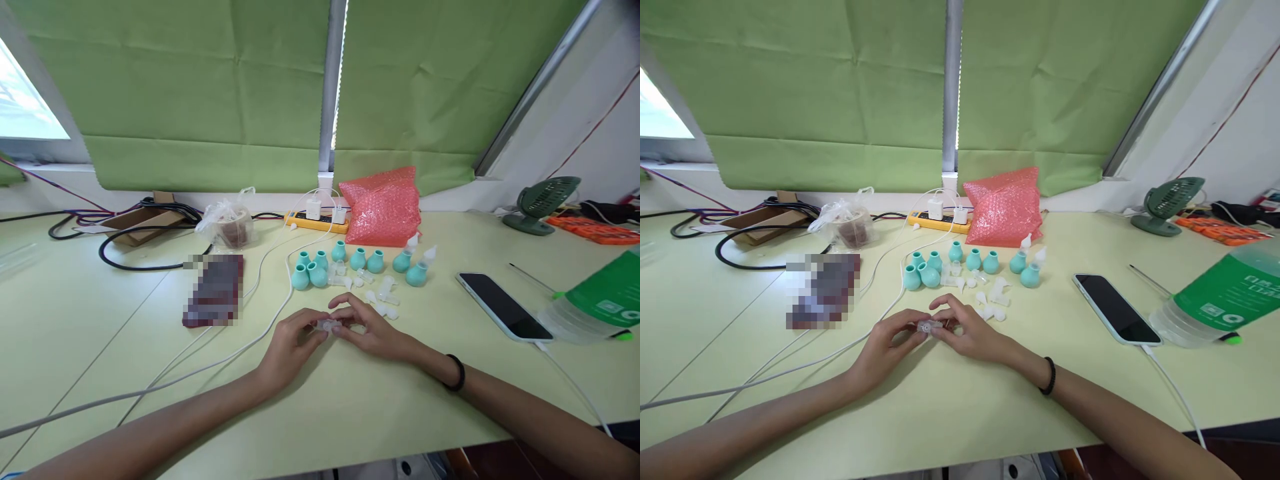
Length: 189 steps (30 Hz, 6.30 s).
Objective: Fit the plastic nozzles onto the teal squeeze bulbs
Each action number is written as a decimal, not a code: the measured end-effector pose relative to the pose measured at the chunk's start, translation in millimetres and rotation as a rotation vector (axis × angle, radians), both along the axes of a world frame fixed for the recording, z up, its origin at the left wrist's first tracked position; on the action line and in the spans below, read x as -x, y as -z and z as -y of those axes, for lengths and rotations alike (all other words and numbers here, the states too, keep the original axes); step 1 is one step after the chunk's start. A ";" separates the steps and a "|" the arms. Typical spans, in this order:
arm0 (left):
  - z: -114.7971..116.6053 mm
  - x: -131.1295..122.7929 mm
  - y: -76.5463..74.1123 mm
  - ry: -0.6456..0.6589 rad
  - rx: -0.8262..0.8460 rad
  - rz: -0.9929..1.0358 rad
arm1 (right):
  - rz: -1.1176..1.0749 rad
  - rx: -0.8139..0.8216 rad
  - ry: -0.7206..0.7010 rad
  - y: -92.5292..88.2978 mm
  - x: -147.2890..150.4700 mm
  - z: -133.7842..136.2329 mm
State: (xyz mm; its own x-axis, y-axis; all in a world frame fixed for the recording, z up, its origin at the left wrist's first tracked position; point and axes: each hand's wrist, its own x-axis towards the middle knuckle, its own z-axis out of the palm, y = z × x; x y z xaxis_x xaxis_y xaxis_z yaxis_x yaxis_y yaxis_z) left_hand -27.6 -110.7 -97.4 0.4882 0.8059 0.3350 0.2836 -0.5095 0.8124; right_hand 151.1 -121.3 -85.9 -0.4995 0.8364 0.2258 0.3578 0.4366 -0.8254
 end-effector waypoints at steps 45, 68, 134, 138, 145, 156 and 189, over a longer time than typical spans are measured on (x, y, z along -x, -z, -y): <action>1.4 -1.6 -0.7 -0.113 0.122 -0.129 | 0.086 -0.518 0.074 11.2 2.2 -4.1; 0.1 -0.7 2.7 -0.114 0.147 -0.068 | 0.106 -0.479 0.094 14.7 5.3 -0.6; -1.4 -0.6 -2.8 -0.179 0.276 0.230 | 0.765 -0.650 0.638 -1.9 25.8 -79.5; -1.3 -0.4 -2.8 -0.218 0.240 0.249 | 0.545 -0.688 0.680 -6.2 15.3 -70.8; 3.3 -1.7 -3.8 -0.118 0.253 0.381 | 0.247 -0.558 0.397 -2.0 -10.0 -20.3; 1.2 -2.2 -6.2 0.102 0.401 0.402 | 0.285 -0.630 0.317 5.4 -3.2 -6.7; 7.5 2.4 -9.4 -0.068 0.118 0.275 | 0.124 0.156 0.049 -20.4 3.8 10.3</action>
State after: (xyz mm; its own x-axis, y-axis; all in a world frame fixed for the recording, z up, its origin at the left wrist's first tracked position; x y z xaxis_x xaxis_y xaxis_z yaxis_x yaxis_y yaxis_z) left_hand -30.0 -118.2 -87.9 0.3358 0.8747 0.3494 0.0749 -0.3946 0.9158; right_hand 147.2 -131.5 -65.4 -0.4734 0.8803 0.0311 0.4782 0.2865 -0.8302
